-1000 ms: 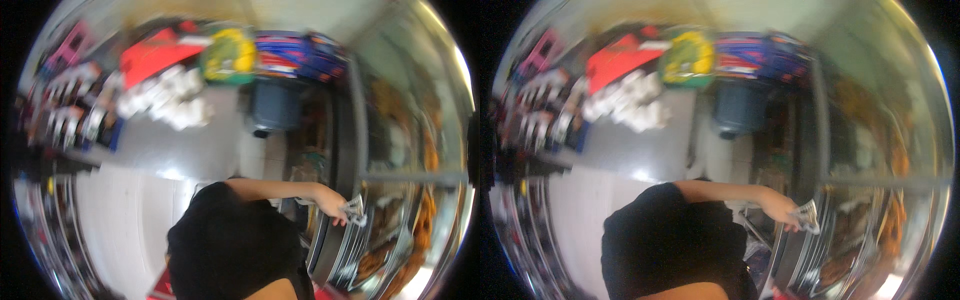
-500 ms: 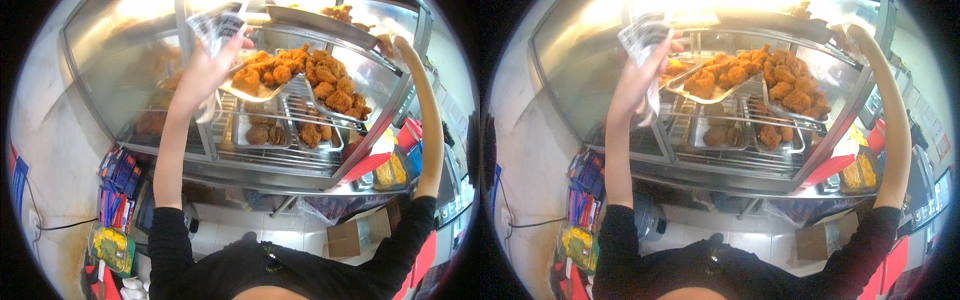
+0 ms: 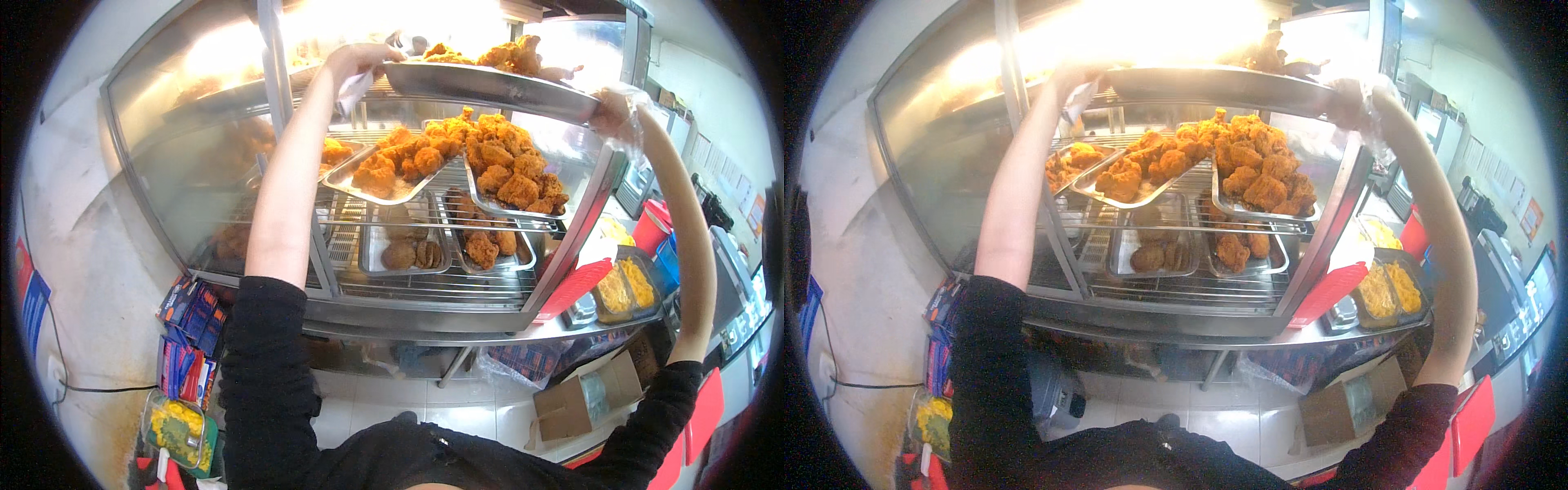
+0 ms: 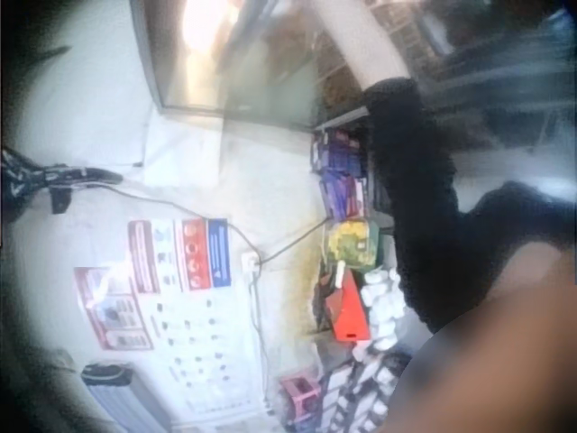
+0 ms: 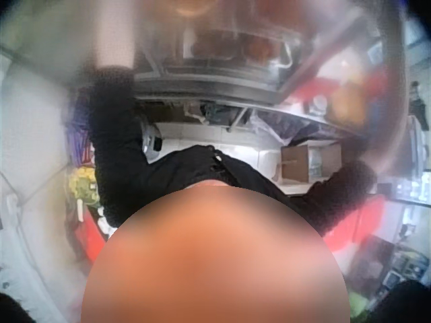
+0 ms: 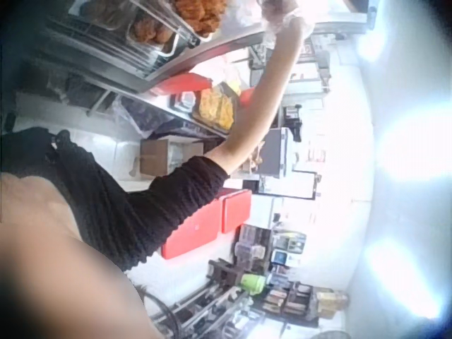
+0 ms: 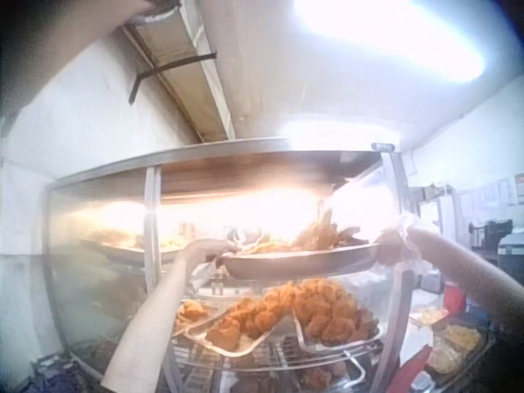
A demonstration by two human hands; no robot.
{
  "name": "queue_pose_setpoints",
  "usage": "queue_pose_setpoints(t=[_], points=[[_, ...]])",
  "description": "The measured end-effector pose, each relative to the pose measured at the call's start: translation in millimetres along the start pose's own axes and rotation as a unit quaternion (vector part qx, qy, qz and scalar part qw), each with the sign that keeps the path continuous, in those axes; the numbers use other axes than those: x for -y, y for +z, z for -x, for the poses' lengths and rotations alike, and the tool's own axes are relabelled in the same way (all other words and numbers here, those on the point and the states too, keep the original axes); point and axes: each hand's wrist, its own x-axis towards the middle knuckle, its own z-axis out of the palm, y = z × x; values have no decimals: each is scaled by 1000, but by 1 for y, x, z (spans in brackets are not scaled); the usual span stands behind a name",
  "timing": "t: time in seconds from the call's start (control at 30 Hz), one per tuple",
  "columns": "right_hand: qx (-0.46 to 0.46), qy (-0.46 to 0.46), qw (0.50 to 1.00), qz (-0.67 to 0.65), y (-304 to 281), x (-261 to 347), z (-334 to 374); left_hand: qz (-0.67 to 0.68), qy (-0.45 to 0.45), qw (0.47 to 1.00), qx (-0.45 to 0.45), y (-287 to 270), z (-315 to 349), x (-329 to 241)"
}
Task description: The person assembles bento boxes by cutting fried chicken on a red cutting board and placing the pieces into compartmentalized trays alongside rice and side items. The person then closes the boxes and arranges them on the counter.
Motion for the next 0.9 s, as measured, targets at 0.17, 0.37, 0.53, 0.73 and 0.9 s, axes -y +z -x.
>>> queue_pose_setpoints(t=[0.17, 0.37, 0.53, 0.73, 0.9], points=[[14, -61, 994, -94, 10, -4, 23, 156, -34, 987, 1, 2, 3, 9], [29, -314, 911, 264, -17, -20, 91, 187, 3, 981, -56, 2, 102, -45], [45, -349, 887, 299, -25, -29, 151, 243, 103, 964, 13, -10, 219, -94], [74, -402, 878, 250, 16, -43, 252, 213, 175, 948, 160, -12, 418, -161], [93, -366, 919, 112, 48, -72, 329, -1, -86, 945, -314, 62, 572, -186]])
